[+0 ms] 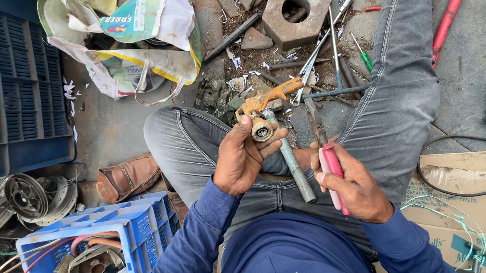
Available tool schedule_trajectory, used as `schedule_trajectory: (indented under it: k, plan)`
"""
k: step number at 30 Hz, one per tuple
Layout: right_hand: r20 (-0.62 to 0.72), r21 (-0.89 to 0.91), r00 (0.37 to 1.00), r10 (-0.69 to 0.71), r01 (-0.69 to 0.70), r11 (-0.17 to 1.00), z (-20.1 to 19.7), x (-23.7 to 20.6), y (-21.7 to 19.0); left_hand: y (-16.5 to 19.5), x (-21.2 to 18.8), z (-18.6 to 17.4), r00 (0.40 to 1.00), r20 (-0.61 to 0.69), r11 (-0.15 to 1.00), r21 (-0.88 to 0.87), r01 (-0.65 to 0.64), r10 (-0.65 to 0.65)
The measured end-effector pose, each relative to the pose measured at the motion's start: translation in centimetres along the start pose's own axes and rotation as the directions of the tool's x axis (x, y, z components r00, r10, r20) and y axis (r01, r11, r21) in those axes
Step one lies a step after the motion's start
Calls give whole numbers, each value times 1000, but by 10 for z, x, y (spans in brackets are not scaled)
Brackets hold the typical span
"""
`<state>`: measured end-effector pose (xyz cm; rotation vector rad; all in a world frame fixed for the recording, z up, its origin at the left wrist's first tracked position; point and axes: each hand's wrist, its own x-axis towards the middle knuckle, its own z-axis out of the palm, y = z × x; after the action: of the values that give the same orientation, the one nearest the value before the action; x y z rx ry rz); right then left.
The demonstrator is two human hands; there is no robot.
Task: The person sits on the floor and uses a hammer and pliers to disassemble and reassemble a small mechanical part. They repeatedly strike the part with a hammer and use pliers to adjust components.
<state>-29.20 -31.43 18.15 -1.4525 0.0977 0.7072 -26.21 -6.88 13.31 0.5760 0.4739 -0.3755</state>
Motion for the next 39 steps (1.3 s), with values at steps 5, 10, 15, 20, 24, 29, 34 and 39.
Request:
schedule_trajectory:
  k: [5, 10, 15, 20, 24, 29, 34, 39]
  plan:
    - [8, 2, 1000, -1, 1, 1000, 1, 1, 1, 3, -2, 2, 1000, 16, 1000, 16, 5, -5]
    - [-4, -53, 1000, 1, -2, 999, 0, 2, 0, 7, -6, 6, 996, 85, 984, 169, -51, 37]
    - [-3, -17, 1000, 4, -4, 1000, -2, 1, 1, 14, -15, 11, 982, 172, 962, 248, -118, 76]
    - [14, 46, 1000, -14, 14, 999, -3, 2, 2, 21, -21, 18, 964, 244, 930, 320, -183, 106]
    - [7, 3, 1000, 4, -4, 1000, -2, 2, 1, 23, -25, 24, 920, 361, 910, 311, -274, 154]
    - [3, -1, 1000, -1, 1, 1000, 2, 2, 1, 26, -31, 27, 892, 429, 925, 261, -275, 144]
    - [-11, 11, 1000, 10, -10, 1000, 3, 3, 5, 31, -31, 28, 896, 422, 943, 223, -248, 136]
    - [-6, 18, 1000, 1, -1, 1000, 2, 2, 9, 34, -34, 28, 904, 412, 936, 258, -239, 117]
